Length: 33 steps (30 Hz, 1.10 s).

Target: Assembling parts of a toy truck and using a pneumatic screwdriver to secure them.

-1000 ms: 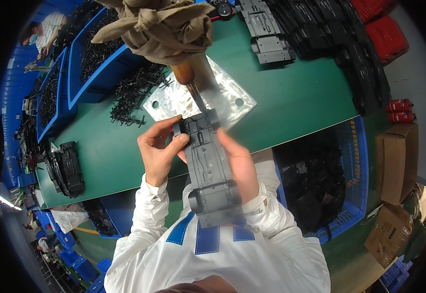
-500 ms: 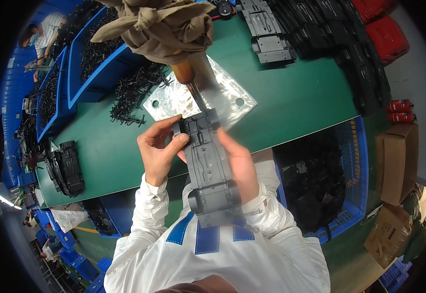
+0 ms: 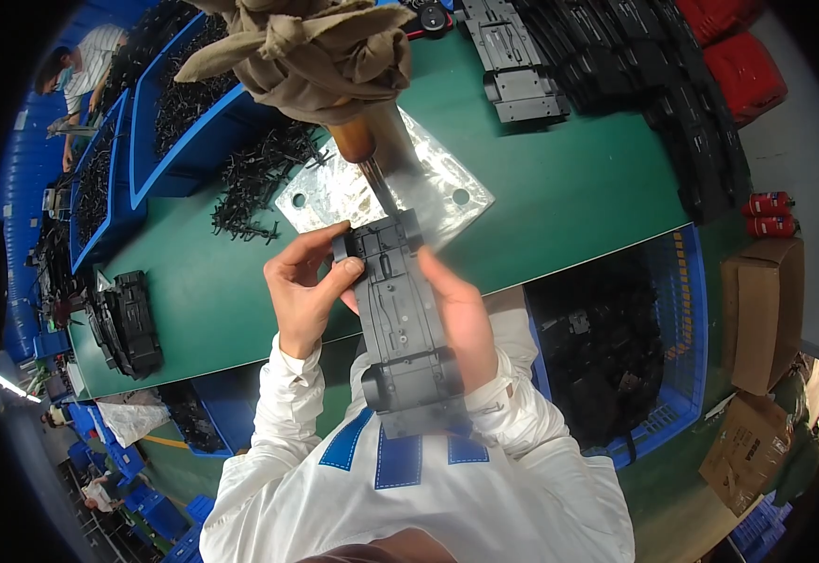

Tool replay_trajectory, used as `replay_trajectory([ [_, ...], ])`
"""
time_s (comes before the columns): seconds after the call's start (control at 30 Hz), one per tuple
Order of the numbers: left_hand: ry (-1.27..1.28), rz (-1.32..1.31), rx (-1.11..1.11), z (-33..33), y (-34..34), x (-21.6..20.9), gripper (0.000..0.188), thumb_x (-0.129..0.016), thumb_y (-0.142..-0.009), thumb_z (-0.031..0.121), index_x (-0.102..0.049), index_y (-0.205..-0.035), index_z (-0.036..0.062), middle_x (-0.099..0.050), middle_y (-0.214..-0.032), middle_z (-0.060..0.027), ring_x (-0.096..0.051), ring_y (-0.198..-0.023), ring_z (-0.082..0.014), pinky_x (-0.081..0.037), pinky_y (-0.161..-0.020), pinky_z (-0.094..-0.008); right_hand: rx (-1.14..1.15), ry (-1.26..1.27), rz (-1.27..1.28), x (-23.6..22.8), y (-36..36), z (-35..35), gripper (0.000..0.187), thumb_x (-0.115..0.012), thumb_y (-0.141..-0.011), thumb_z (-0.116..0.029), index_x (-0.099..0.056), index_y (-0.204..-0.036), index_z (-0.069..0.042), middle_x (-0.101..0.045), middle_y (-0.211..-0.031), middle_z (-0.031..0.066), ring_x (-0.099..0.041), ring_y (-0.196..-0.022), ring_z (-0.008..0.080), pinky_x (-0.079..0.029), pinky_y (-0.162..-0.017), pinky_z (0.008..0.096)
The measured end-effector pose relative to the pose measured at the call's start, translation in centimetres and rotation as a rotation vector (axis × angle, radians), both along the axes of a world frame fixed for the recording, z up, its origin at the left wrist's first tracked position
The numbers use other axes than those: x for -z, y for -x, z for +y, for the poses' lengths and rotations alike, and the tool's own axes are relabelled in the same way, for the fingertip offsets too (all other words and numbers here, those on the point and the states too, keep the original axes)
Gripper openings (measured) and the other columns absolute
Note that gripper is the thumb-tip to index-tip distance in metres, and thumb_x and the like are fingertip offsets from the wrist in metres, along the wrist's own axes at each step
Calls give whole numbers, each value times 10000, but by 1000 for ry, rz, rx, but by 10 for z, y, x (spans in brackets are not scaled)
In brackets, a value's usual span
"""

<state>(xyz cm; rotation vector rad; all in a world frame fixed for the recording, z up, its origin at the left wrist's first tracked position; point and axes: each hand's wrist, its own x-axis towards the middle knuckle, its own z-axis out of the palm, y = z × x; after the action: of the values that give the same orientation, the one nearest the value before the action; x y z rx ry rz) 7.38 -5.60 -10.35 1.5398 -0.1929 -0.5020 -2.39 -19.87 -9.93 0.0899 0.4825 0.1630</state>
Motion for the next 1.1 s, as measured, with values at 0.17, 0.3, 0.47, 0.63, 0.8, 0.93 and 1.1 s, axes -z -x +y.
replay_trajectory([
  [0.17,-10,-31,-1,2,0,5,415,-790,-741,5,-650,-1119,-93,-677,-868,-98,-654,-641,-133,-506,-686,-235,3,2,-3,0,0,1,503,-414,-1033,-385,-464,-1357,-3,-599,-1245,148,-613,-1134,290,-532,-949,398],
  [0.3,-18,-49,-1,2,-1,7,413,-789,-742,6,-650,-1119,-92,-676,-863,-94,-654,-641,-132,-503,-689,-233,-8,16,-43,4,1,-1,519,-405,-1031,-398,-464,-1350,7,-600,-1239,139,-628,-1083,248,-549,-898,362],
  [0.47,-6,-21,2,3,-1,5,414,-794,-741,14,-653,-1116,-92,-677,-863,-93,-654,-640,-131,-501,-695,-232,-8,45,-13,-5,-2,2,521,-403,-1029,-408,-471,-1340,4,-607,-1221,131,-632,-1051,217,-560,-844,333],
  [0.63,-17,-66,5,3,-2,11,413,-791,-747,15,-648,-1118,-95,-678,-862,-98,-658,-620,-139,-505,-677,-232,-8,50,8,-1,-2,1,519,-403,-1030,-405,-470,-1341,4,-607,-1217,135,-632,-1053,217,-560,-843,328],
  [0.8,-38,31,46,-2,-2,1,417,-790,-755,26,-647,-1128,-94,-676,-871,-112,-658,-603,-136,-508,-668,-235,18,-22,-20,9,0,-1,535,-407,-1029,-404,-468,-1342,26,-589,-1267,172,-627,-1097,281,-535,-930,374],
  [0.93,-106,20,114,-3,-5,2,425,-790,-768,67,-644,-1136,-89,-682,-868,-105,-665,-667,-137,-515,-711,-248,47,-40,-48,20,8,-6,504,-408,-1037,-346,-452,-1364,35,-553,-1333,205,-578,-1202,318,-445,-1071,494],
  [1.1,-140,-78,249,0,-8,16,424,-757,-797,120,-641,-1151,-83,-680,-923,-86,-637,-842,-145,-510,-811,-282,78,-112,-182,31,13,-12,492,-396,-1041,-339,-448,-1370,24,-554,-1330,203,-587,-1185,311,-448,-1068,495],
])
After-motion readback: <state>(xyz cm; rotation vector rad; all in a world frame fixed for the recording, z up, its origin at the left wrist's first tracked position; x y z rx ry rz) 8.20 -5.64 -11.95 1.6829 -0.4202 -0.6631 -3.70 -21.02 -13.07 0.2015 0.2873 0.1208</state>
